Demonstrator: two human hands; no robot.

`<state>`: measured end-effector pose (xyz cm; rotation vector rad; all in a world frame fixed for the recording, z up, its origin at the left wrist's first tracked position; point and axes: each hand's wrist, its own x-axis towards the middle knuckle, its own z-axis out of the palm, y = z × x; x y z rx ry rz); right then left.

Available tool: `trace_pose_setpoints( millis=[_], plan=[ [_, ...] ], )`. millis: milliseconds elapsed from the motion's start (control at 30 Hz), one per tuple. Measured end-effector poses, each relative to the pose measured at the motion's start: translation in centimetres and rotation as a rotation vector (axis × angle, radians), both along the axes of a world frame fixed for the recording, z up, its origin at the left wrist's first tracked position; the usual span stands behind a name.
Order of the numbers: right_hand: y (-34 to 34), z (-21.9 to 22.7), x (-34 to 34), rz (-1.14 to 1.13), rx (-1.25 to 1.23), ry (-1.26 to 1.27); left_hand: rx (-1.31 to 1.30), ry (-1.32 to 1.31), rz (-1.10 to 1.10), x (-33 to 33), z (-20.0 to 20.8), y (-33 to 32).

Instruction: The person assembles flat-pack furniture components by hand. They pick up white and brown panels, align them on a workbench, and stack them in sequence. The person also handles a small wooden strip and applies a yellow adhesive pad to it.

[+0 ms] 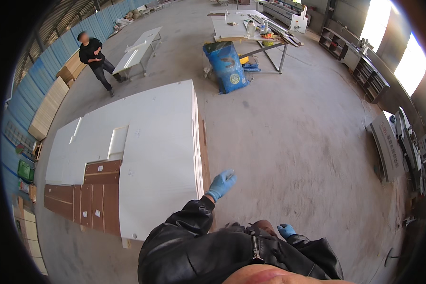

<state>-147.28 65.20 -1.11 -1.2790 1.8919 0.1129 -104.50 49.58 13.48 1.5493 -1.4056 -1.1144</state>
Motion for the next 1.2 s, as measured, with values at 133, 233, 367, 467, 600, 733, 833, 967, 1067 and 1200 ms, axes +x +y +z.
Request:
trace_pose_setpoints(
  millis=[133,233,367,467,600,733,833,967,1067,1200],
  plan=[
    [-9.7,-1.8,-1.5,0.035,0.133,-0.092,0.08,0.01,-0.071,-1.0,-1.2,-8.0],
    [-17.6,-4.7,-3.5,-0.011,0.139,-0.054,0.117,-0.075,-0.083,-1.0,-2.1,-13.9],
    [-31.3,-7.7,-6.2,-0.061,0.105,-0.105,0.169,-0.026,-0.097,-1.1,-1.7,-22.6],
    [-41.3,-8.3,-6.0,0.044,0.215,-0.043,0.185,0.002,0.016,-0.3,-0.9,-27.6],
    [-55.4,-6.7,-3.3,0.311,0.061,0.043,0.194,-0.075,0.16,1.6,-0.4,-33.2],
    [-68.8,-5.7,2.9,0.355,-0.101,-0.194,0.219,-0.06,0.271,5.0,-0.5,-40.0],
    [-77.0,-5.4,7.7,0.389,-0.065,-0.26,0.217,-0.049,0.349,8.4,-1.8,-46.4],
    [-86.9,-4.7,13.0,0.613,0.069,0.019,0.234,-0.11,0.281,14.3,-2.2,-57.3],
    [-92.9,-4.2,16.2,0.477,0.066,-0.095,0.218,-0.002,0.262,17.8,-1.7,-65.9],
    [-101.0,-4.6,20.6,0.473,0.063,-0.252,0.06,-0.153,0.197,22.1,-0.9,-76.7]
  ],
)
